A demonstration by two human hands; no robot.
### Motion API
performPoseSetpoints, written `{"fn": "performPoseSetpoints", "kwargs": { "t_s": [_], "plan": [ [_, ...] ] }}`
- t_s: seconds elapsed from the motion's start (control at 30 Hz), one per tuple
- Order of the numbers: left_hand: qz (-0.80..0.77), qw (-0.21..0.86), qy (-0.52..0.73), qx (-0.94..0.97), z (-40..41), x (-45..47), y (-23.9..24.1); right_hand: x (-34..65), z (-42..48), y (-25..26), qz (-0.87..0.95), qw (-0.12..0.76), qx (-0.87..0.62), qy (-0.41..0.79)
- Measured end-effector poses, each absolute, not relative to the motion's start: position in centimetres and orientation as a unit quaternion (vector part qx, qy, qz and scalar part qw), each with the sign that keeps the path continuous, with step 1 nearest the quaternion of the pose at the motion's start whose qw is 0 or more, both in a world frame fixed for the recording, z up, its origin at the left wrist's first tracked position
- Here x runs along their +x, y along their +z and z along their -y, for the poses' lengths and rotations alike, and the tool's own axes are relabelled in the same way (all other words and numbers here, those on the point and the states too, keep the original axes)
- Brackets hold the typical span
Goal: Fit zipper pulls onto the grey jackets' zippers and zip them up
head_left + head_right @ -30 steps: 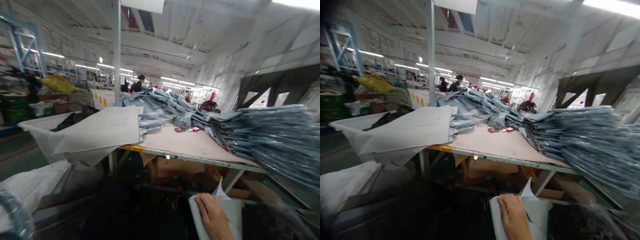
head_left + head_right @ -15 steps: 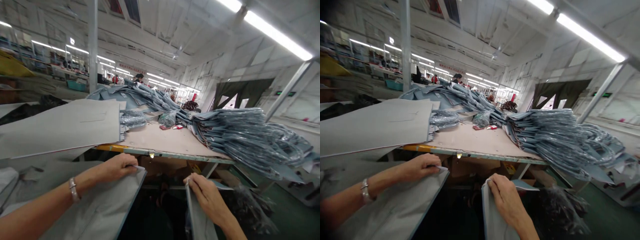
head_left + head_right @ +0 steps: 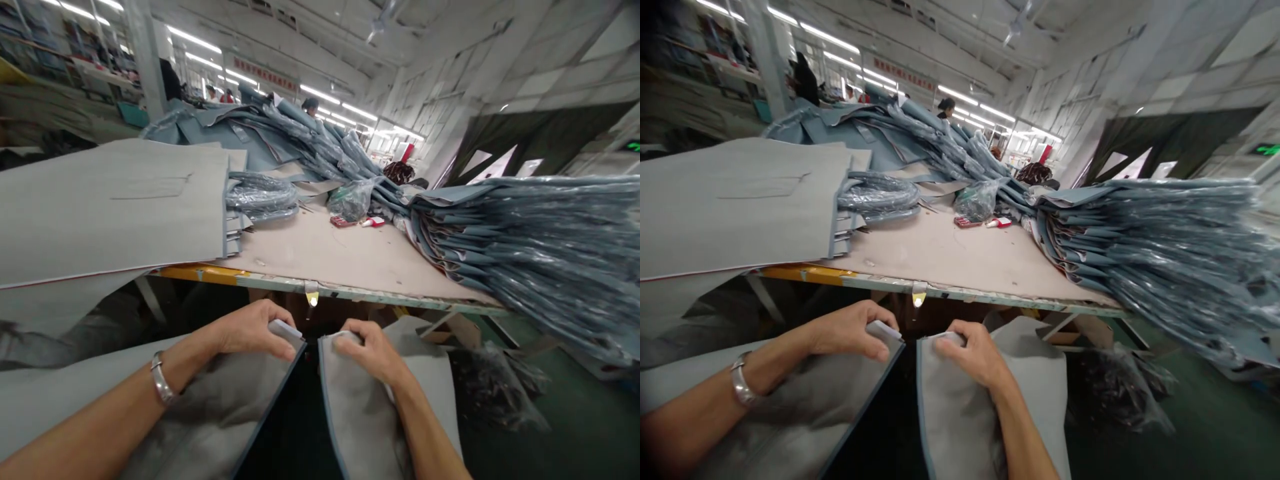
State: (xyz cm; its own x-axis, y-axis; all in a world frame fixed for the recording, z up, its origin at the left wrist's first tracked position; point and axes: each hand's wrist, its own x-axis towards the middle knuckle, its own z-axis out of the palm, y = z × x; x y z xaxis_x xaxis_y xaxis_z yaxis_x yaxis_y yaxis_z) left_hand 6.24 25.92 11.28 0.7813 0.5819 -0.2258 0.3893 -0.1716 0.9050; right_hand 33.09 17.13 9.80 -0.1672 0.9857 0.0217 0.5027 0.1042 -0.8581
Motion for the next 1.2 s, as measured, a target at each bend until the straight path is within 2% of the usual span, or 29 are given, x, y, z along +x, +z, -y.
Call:
{"fn": "performPoseSetpoints", "kwargs": {
  "t_s": [0.13,0.27,0.4,0.57,0.67,0.8,1.2],
  "plan": [
    [-0.334,0.597,0.080,0.724,-26.0,6.7,9.8,34.2,-17.2,8.3,0.618,0.301,-0.539,0.487],
    [-0.370,0.603,0.108,0.699,-25.9,6.7,10.4,33.6,-16.5,8.3,0.600,0.339,-0.526,0.498],
    [-0.407,0.579,0.155,0.689,-26.4,6.7,12.9,32.3,-15.9,9.7,0.599,0.350,-0.512,0.506],
    [-0.442,0.527,0.166,0.707,-26.7,7.3,14.3,31.0,-16.2,13.4,0.605,0.377,-0.547,0.439],
    [-0.438,0.542,0.165,0.698,-26.7,7.4,13.6,30.3,-17.2,14.7,0.608,0.374,-0.594,0.371],
    [-0.431,0.567,0.167,0.682,-26.8,7.4,13.4,29.7,-18.4,14.0,0.606,0.364,-0.633,0.315],
    [-0.414,0.595,0.149,0.672,-27.8,7.6,13.1,29.7,-20.2,11.8,0.585,0.383,-0.595,0.396]
  ]
}}
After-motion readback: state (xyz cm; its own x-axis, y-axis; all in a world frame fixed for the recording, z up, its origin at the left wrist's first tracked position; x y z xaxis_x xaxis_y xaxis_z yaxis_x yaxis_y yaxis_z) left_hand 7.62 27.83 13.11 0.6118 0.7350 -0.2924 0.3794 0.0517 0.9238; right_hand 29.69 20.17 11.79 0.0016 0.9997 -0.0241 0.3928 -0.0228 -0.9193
